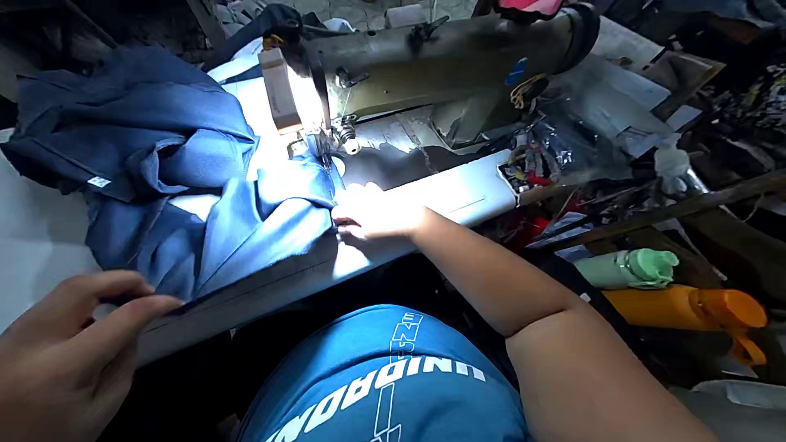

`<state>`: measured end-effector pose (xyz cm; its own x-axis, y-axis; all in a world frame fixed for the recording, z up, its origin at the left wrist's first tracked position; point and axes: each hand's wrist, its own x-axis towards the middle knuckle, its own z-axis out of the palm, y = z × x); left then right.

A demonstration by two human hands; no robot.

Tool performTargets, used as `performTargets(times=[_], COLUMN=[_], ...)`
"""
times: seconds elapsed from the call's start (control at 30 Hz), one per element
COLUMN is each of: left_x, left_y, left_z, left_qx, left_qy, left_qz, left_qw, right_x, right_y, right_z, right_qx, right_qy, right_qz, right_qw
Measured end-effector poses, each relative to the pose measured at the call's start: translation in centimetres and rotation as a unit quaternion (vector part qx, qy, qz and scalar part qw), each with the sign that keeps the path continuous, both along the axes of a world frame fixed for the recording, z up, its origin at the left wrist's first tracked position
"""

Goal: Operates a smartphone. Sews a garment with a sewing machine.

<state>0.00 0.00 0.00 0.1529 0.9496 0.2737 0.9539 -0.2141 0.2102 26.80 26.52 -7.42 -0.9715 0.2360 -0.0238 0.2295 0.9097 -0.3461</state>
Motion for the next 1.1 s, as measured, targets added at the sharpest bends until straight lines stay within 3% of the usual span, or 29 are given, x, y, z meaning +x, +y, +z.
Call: performTargets(times=[0.1,0.17,0.27,0.33,0.37,0.47,0.57,0.63,0.77,0.87,1.0,1.1], left_x=[-2.1,-5.0,-8.0,-5.6,-3.7,3.6,9.9,11.4,8.4,7.0,9.3,10.0], left_y=[-1.6,-2.3,-2.3,-0.5,0.6,5.7,11.6,15.5,20.2,19.7,18.1,17.4], left_z=[-0.1,-1.5,-3.9,-3.8,-3.5,-2.8,-3.5,-4.5,-10.1,-11.9,-12.7,-13.9], left_qx=[-0.003,-0.018,-0.2,-0.325,-0.309,-0.09,0.014,-0.032,-0.091,-0.054,-0.031,-0.011], left_qy=[-0.001,0.032,0.066,0.088,0.103,0.079,-0.027,-0.061,0.016,-0.014,-0.027,-0.034], left_qz=[0.017,0.072,0.177,0.233,0.22,0.066,-0.061,-0.088,-0.033,-0.027,-0.031,-0.026], left_qw=[1.0,0.997,0.961,0.912,0.92,0.991,0.998,0.994,0.995,0.998,0.999,0.999], right_x=[0.9,1.7,2.3,1.8,1.5,0.5,0.4,1.0,2.1,3.0,3.1,3.5], right_y=[-2.4,-4.0,-6.3,-6.9,-6.9,-6.7,-6.6,-6.5,-6.0,-5.1,-5.3,-5.3], right_z=[-1.1,-2.2,-2.9,-2.6,-2.3,-1.4,-1.2,-1.9,-1.1,-1.1,-0.1,-1.8], right_qx=[-0.045,-0.086,-0.105,-0.091,-0.078,-0.047,-0.04,-0.04,-0.081,-0.104,-0.075,-0.057], right_qy=[0.053,0.032,-0.001,-0.019,-0.034,-0.083,-0.064,-0.015,-0.063,-0.079,-0.077,-0.064], right_qz=[0.018,-0.016,-0.093,-0.13,-0.142,-0.165,-0.166,-0.165,-0.148,-0.13,-0.159,-0.146], right_qw=[0.997,0.996,0.99,0.987,0.986,0.982,0.983,0.985,0.984,0.983,0.981,0.986])
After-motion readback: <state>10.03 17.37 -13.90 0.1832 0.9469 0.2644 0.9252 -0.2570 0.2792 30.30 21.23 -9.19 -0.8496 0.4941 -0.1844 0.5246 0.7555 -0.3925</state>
